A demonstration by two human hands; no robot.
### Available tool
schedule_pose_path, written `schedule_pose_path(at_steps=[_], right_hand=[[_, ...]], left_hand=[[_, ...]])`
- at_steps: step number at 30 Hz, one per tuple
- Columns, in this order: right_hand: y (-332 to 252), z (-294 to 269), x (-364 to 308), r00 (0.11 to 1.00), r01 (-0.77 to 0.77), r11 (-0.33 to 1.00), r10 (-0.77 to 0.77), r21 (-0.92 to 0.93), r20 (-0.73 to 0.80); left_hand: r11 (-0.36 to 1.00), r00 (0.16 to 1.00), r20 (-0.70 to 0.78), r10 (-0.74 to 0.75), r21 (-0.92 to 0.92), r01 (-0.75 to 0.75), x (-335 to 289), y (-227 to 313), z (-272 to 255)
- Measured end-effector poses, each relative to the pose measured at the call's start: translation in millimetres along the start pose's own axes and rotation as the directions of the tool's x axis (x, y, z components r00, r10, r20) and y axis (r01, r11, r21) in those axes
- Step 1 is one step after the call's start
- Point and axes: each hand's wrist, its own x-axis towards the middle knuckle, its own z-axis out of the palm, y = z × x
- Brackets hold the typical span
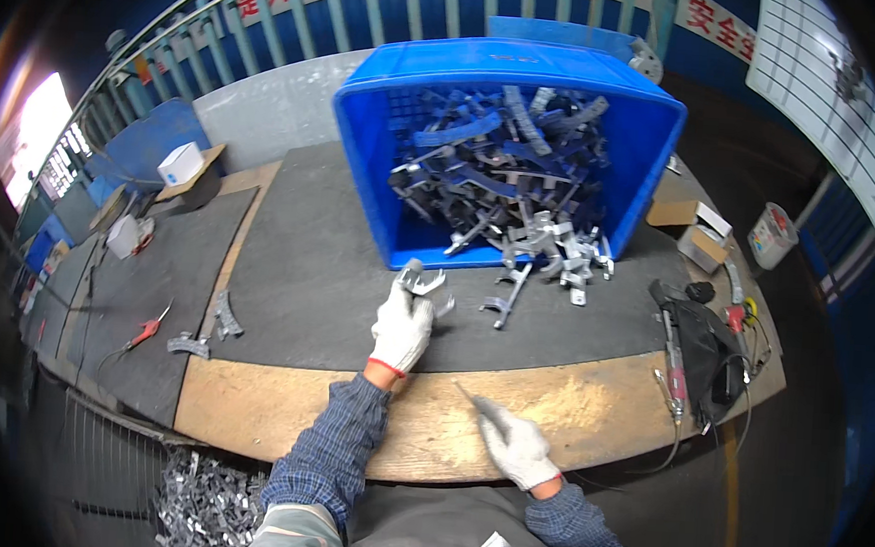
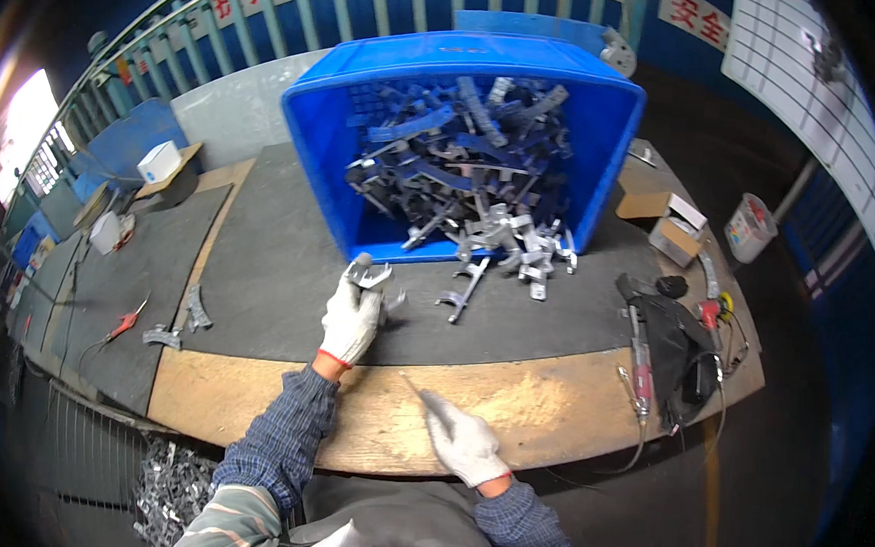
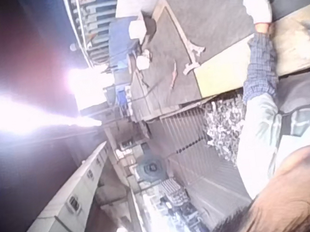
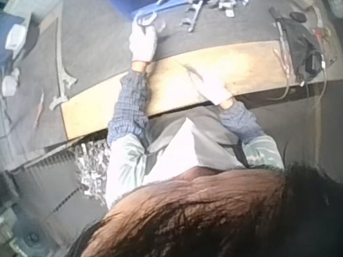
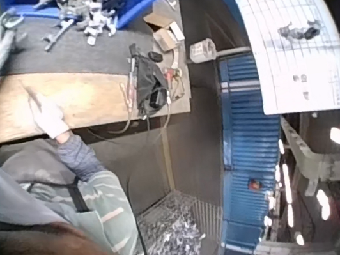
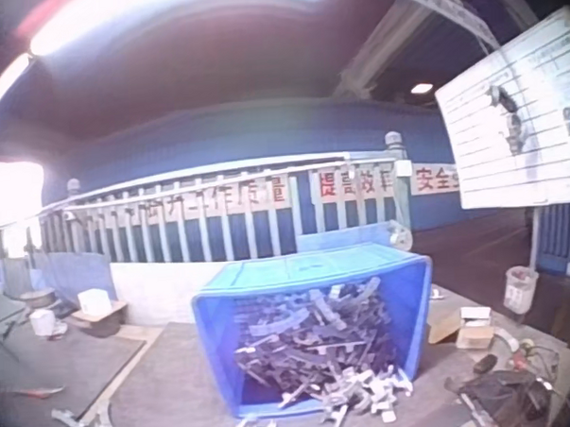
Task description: The person picks up metal parts from a blue container, scrapes them using a handheld metal tool, and places the finished parts on the table.
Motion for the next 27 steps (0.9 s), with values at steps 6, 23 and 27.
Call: schedule_pose_path(at_steps=[6,23,27], right_hand=[[-53.4,-18.0,20.5,0.991,0.13,0.991,-0.129,-0.018,0.035],[-69.4,-3.7,27.8,0.719,-0.686,0.401,0.252,0.607,0.647],[-56.7,8.6,17.9,0.654,-0.747,-0.156,0.006,0.646,0.757]], left_hand=[[0.916,0.958,0.248,-0.141,-0.335,0.222,-76.9,-6.1,-56.4],[0.907,0.91,0.205,0.359,0.152,-0.392,-137.5,-13.1,-76.6],[0.879,0.892,0.175,0.417,0.17,-0.445,-133.2,-17.7,-76.4]])
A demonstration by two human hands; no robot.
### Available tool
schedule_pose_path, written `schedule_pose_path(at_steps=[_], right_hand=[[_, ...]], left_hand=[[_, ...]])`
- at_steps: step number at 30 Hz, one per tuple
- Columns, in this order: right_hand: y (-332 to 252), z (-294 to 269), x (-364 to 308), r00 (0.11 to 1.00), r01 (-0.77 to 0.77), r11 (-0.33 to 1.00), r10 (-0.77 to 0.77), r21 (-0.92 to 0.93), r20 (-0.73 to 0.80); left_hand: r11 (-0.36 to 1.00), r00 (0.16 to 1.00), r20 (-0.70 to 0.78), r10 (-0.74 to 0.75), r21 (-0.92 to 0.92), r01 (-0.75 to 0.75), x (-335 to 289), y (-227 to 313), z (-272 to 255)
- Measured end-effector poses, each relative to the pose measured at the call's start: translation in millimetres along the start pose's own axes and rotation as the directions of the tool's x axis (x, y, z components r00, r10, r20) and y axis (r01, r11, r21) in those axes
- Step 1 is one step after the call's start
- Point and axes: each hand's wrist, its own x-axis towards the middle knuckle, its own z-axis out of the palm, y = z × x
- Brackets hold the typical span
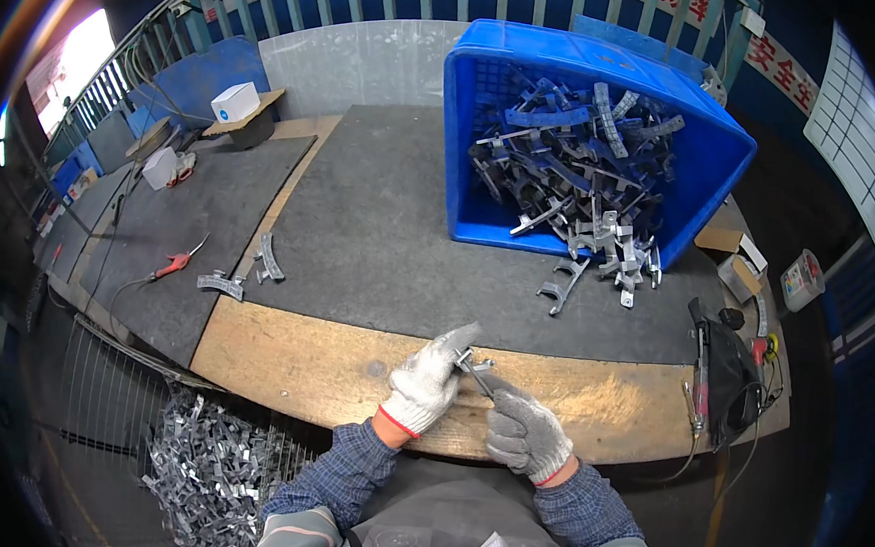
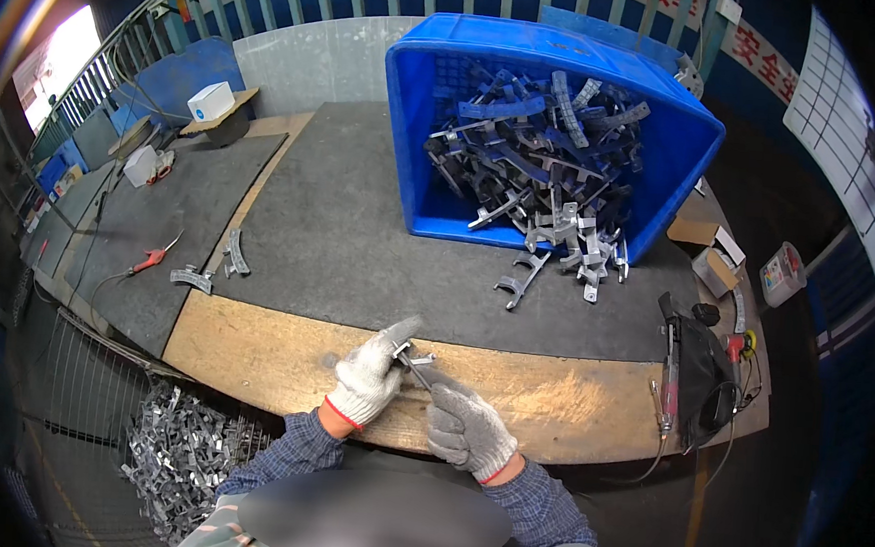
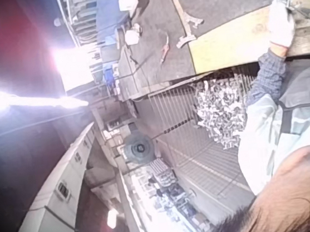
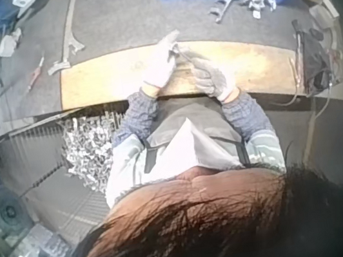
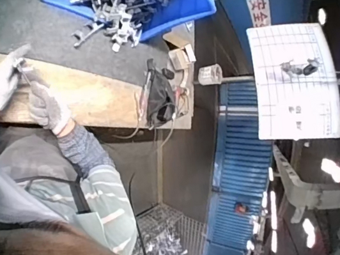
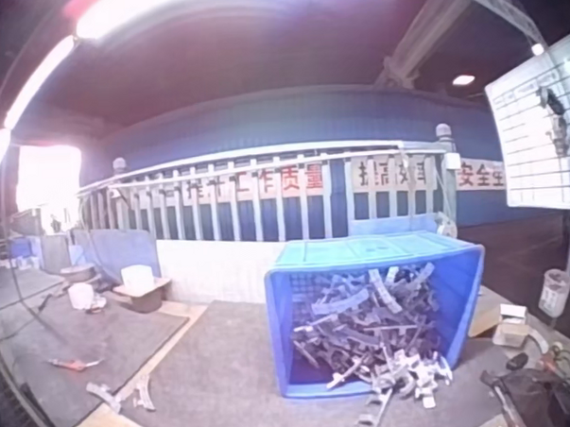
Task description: The person picks up metal parts from a blue container, scrapes them using a handheld metal tool, and places the finished parts on the table.
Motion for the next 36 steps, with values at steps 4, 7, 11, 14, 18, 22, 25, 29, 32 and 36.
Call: schedule_pose_path(at_steps=[4,7,11,14,18,22,25,29,32,36], right_hand=[[3.9,-7.2,17.0,0.998,-0.036,0.995,0.03,0.096,0.063],[3.0,0.0,25.1,0.543,0.566,-0.203,-0.638,-0.799,0.546],[-0.4,24.0,3.0,0.781,0.06,-0.516,-0.508,-0.854,0.362],[2.3,45.7,-6.2,0.733,0.283,-0.13,-0.61,-0.95,0.301],[-1.1,57.9,-22.0,0.843,-0.096,-0.635,-0.462,-0.766,0.277],[-12.3,47.4,-31.3,0.881,0.21,0.14,-0.456,-0.968,0.125],[-14.6,33.7,-42.0,0.931,-0.043,0.555,-0.279,-0.831,-0.235],[2.6,19.9,-36.7,0.813,0.068,-0.078,-0.574,-0.995,0.1],[12.2,11.8,-28.4,0.747,0.102,-0.319,-0.601,-0.942,0.285],[15.6,5.2,-25.7,0.756,0.074,-0.375,-0.584,-0.924,0.297]], left_hand=[[0.996,0.997,-0.024,0.069,0.049,-0.068,-3.2,-2.7,-1.2],[0.995,0.996,0.037,0.075,0.055,-0.077,-11.3,1.5,2.1],[0.981,0.983,0.009,-0.182,-0.068,0.182,-18.4,6.4,14.0],[0.899,0.95,0.03,-0.311,-0.314,0.304,-19.7,5.6,22.4],[0.964,0.985,-0.052,-0.162,-0.224,0.147,-21.7,6.7,26.9],[0.859,0.95,-0.02,-0.311,-0.435,0.272,-18.6,10.9,21.6],[0.459,0.813,0.013,-0.582,-0.82,0.342,-6.8,2.9,2.8],[0.138,0.759,0.049,-0.649,-0.974,0.181,1.8,-6.8,-14.0],[0.1,0.801,0.059,-0.596,-0.984,0.147,-2.2,-3.4,-15.5],[0.179,0.794,-0.02,-0.608,-0.977,0.113,-6.3,12.0,-7.9]])
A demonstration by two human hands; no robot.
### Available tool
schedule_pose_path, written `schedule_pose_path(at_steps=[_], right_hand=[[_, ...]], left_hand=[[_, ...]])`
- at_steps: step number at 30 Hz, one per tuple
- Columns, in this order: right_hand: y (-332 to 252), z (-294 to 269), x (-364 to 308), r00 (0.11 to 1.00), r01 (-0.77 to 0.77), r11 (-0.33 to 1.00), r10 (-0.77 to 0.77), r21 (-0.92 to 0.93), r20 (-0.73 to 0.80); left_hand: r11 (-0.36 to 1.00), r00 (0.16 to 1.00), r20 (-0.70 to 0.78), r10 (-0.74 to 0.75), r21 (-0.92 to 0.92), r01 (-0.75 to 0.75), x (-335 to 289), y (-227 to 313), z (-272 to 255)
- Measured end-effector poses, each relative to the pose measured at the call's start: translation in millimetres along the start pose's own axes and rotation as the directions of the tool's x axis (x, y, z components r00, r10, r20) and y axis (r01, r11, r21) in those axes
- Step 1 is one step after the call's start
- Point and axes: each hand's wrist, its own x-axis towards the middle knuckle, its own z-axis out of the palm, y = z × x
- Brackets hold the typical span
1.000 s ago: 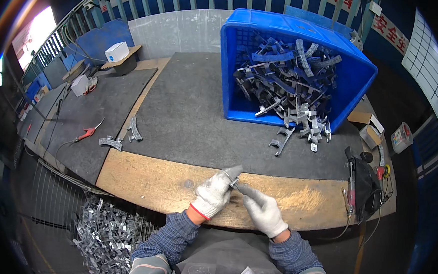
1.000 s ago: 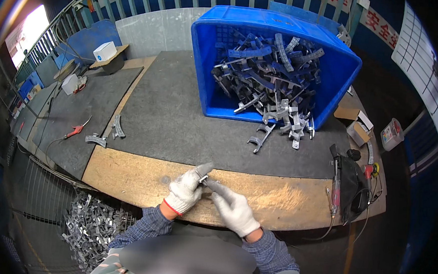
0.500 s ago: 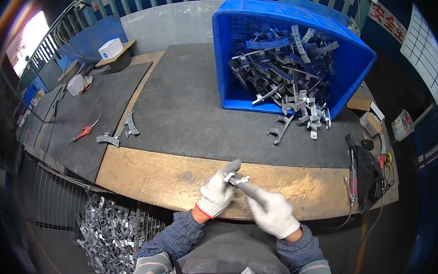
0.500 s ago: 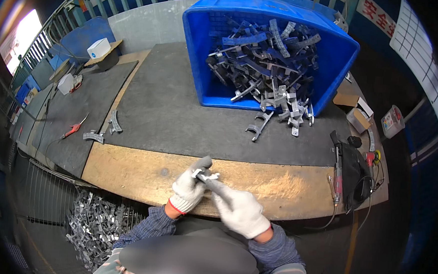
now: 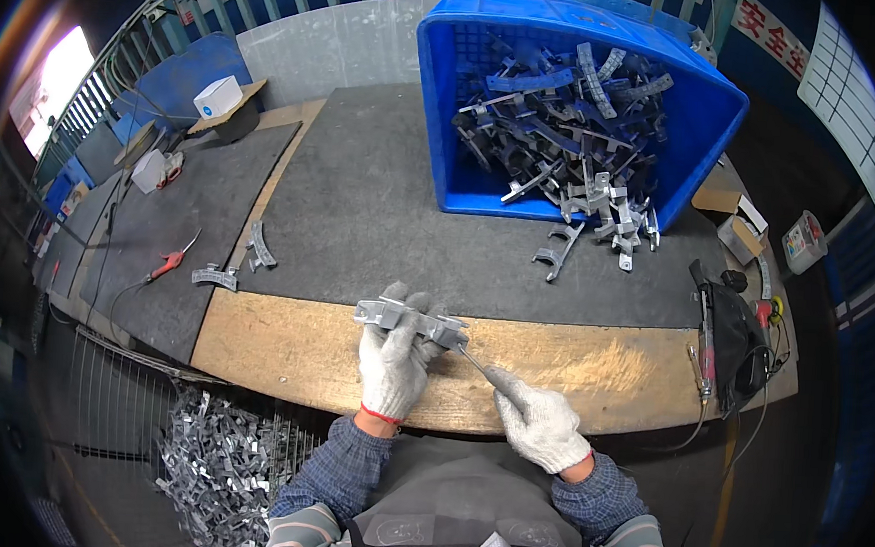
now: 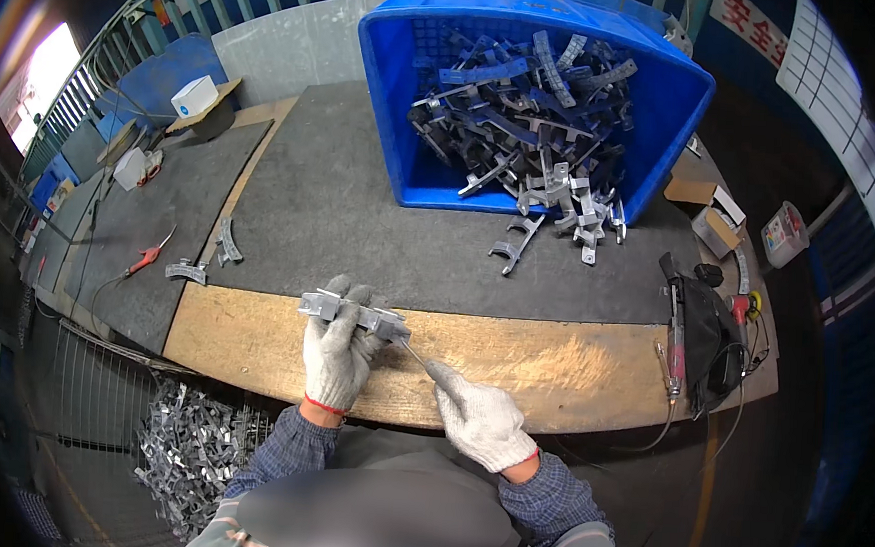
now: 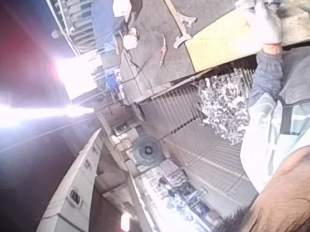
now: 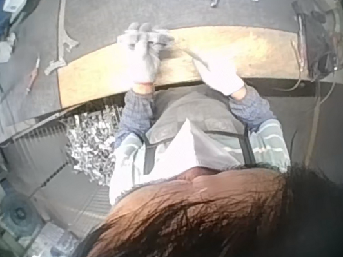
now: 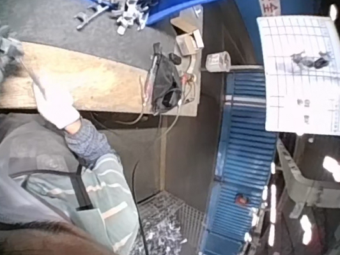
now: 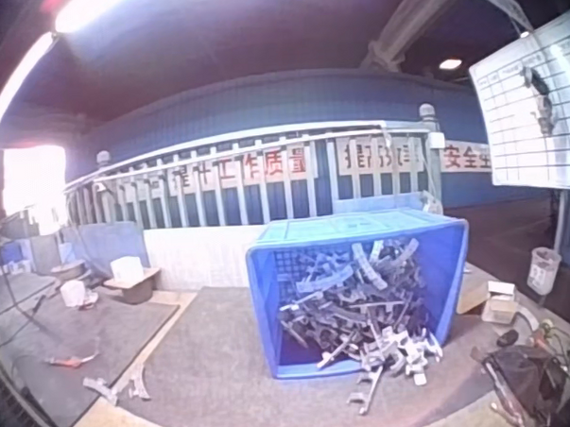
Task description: The person picks up metal parts from a blue container, scrapes them using a handheld metal tool, and places the finished parts on the table.
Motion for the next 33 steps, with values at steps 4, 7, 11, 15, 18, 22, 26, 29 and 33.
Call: schedule_pose_path(at_steps=[4,7,11,15,18,22,26,29,33], right_hand=[[2.1,0.3,1.1,0.998,-0.01,0.996,0.014,-0.085,0.057],[6.0,-0.3,8.2,0.983,-0.152,0.974,0.131,0.169,0.127],[13.1,-2.7,14.8,0.581,-0.76,-0.028,0.417,0.649,0.699],[11.9,18.1,16.1,0.608,-0.791,0.335,0.531,0.512,0.591],[14.1,24.4,12.1,0.609,-0.789,0.359,0.56,0.498,0.562],[22.9,12.4,3.6,0.931,-0.326,0.92,0.272,0.218,0.242],[33.6,5.2,5.2,0.93,-0.355,0.931,0.343,0.082,0.132],[38.7,4.8,6.4,0.925,-0.371,0.926,0.362,0.069,0.115],[47.2,6.5,8.8,0.919,-0.383,0.919,0.369,0.093,0.142]], left_hand=[[0.992,0.992,0.058,0.109,0.059,-0.113,-19.6,-4.9,12.5],[0.877,0.945,0.286,0.162,0.397,-0.27,-39.0,-8.4,15.0],[0.73,0.782,0.602,0.16,0.461,-0.504,-53.1,-11.6,9.8],[0.197,0.71,0.694,0.12,0.684,-0.702,-33.7,-23.5,7.8],[0.183,0.723,0.677,0.136,0.7,-0.69,-15.1,-18.4,-3.9],[0.397,0.926,0.239,0.291,0.851,-0.344,55.2,30.2,-39.5],[0.206,0.76,0.079,0.645,0.94,-0.273,123.0,118.6,-106.7],[0.127,0.647,-0.166,0.744,0.986,0.107,160.2,178.0,-135.5],[0.026,0.686,0.062,0.725,0.993,-0.118,169.9,172.0,-104.6]])
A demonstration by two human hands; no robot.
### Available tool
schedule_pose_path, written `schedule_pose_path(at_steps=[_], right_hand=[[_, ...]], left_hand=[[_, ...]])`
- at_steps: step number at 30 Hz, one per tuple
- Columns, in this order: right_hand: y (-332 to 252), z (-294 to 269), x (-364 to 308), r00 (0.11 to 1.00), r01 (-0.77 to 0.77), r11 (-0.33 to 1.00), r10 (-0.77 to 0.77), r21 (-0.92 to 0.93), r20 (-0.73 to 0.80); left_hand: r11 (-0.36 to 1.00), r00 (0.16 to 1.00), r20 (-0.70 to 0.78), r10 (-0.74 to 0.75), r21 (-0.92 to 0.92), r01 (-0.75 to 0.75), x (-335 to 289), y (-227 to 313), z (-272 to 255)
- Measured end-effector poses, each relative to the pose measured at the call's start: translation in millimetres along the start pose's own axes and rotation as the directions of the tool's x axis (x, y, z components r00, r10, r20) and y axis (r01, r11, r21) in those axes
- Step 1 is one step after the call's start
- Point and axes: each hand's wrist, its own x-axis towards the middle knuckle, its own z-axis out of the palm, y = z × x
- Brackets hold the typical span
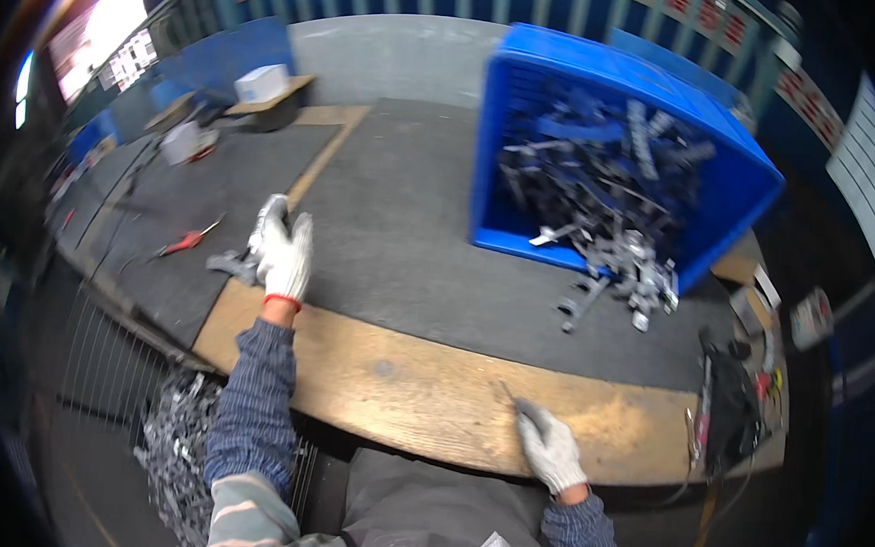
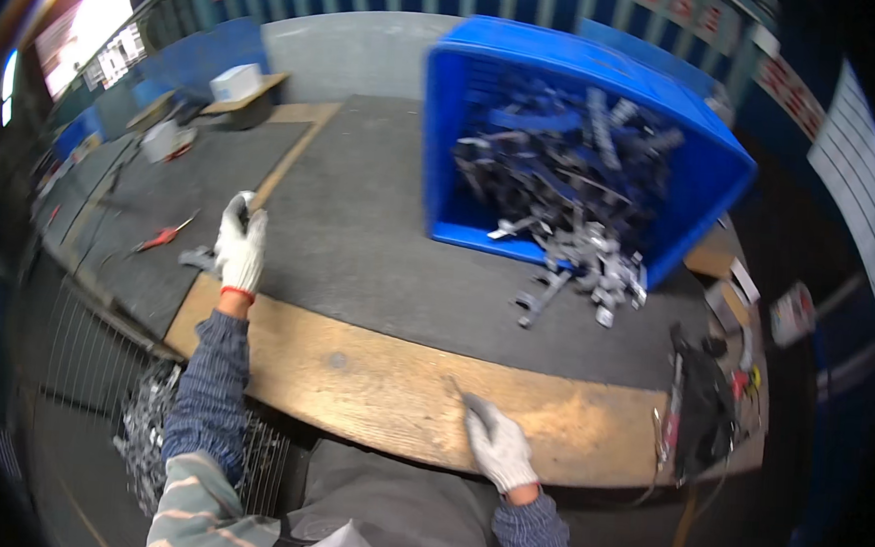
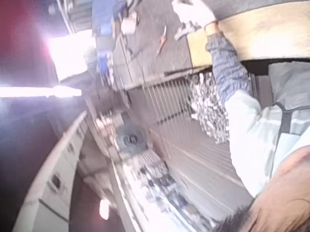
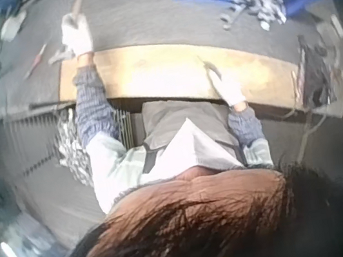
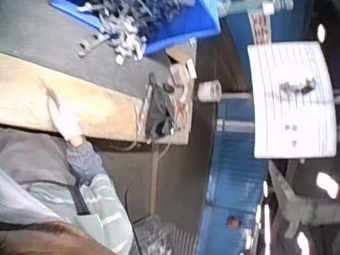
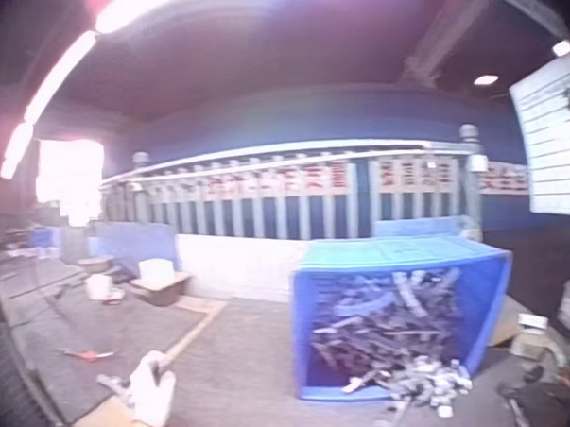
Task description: The person picks up metal parts from a blue container, scrapes them using a handheld metal tool, and places the finished parts on the table.
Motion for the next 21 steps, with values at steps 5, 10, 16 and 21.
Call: schedule_pose_path(at_steps=[5,10,16,21], right_hand=[[9.8,-1.3,2.6,0.999,-0.047,0.997,0.046,0.062,0.024],[18.0,2.2,-0.4,0.999,0.042,0.981,-0.042,0.192,-0.003],[23.4,2.9,-7.6,0.996,0.074,0.98,-0.065,0.184,-0.054],[31.0,0.8,-13.8,0.993,0.093,0.933,-0.059,0.349,-0.107]], left_hand=[[0.955,0.789,0.553,0.268,-0.259,-0.143,-92.0,112.8,70.5],[0.885,0.393,0.817,0.422,-0.277,-0.374,-175.8,215.3,174.5],[0.709,0.354,0.812,0.463,-0.1,-0.698,-234.4,241.7,257.4],[0.822,0.424,0.816,0.394,-0.105,-0.56,-211.1,221.6,231.5]])
